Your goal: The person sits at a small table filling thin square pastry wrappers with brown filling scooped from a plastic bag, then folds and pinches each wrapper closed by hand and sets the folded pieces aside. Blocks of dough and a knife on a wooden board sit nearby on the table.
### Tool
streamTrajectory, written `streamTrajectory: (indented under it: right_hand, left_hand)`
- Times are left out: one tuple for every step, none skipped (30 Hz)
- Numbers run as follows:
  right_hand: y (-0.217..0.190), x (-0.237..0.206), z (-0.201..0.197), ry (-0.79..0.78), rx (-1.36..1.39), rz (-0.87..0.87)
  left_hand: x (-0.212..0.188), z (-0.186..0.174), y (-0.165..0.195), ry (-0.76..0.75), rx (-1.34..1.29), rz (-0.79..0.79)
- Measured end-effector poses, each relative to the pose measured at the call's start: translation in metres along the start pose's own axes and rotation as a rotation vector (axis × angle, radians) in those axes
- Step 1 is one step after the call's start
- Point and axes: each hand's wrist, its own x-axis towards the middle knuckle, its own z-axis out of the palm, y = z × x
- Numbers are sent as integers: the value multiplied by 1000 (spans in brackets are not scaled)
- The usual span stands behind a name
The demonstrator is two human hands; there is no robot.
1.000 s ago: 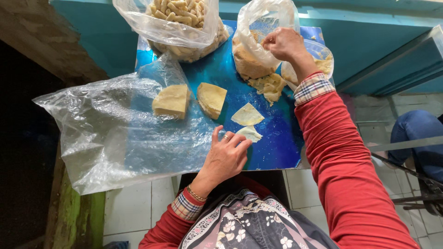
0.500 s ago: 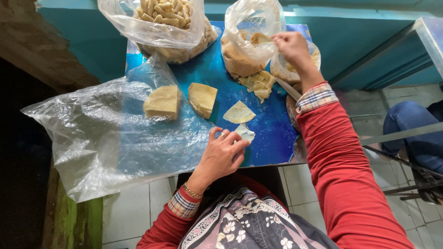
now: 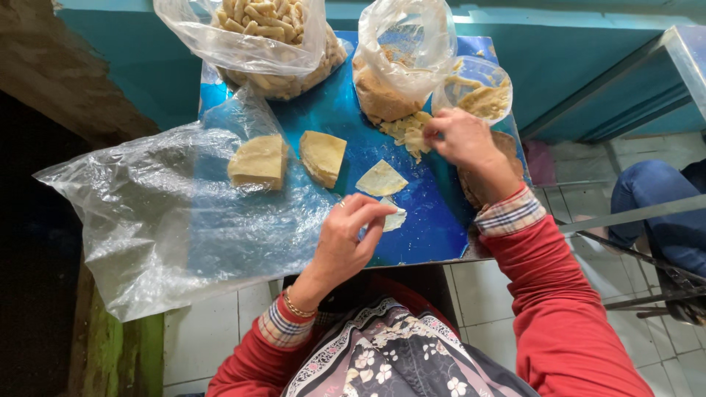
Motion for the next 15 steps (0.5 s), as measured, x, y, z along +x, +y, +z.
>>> streamTrajectory:
  right_hand:
    - [10,1,-3,17,98,5]
    - [20,2,-6,-4,222,92]
    - [31,4,-10,-28,346,177]
    - [40,6,-14,-55,470,262]
    - [50,7,-19,-79,621,262]
    - [57,9,-23,-106,771,262]
    - [62,10,-25,-137,922,262]
    - [66,11,-27,-143,935,251]
    - [69,13,-29,-145,948,239]
    - [71,14,-31,-149,961,226]
    - [73,15,-33,-146,996,216]
    - [73,15,-35,-143,1032,205]
    - [74,16,-37,-137,1068,195]
    - [74,15,-38,-138,1107,181]
    - [73,15,-40,-141,1146,164]
  left_hand:
    - [7,-3,3,24,-68,-30]
    - [15,-5,5,46,-137,-61]
    - [23,-6,5,69,-207,-93]
    - [32,-4,3,101,-212,-71]
    - [43,1,-1,133,-216,-49]
    - [54,8,-9,128,-206,-70]
    - [65,17,-18,123,-197,-95]
    - [79,30,-28,119,-135,-81]
    - [95,43,-40,114,-73,-63]
    - [112,58,-51,152,78,-6]
    - [126,71,-62,188,228,52]
    - [137,82,-71,136,184,37]
    - [147,92,-81,82,139,25]
    - [157,101,-90,30,92,17]
    - [163,107,-98,-34,62,-77]
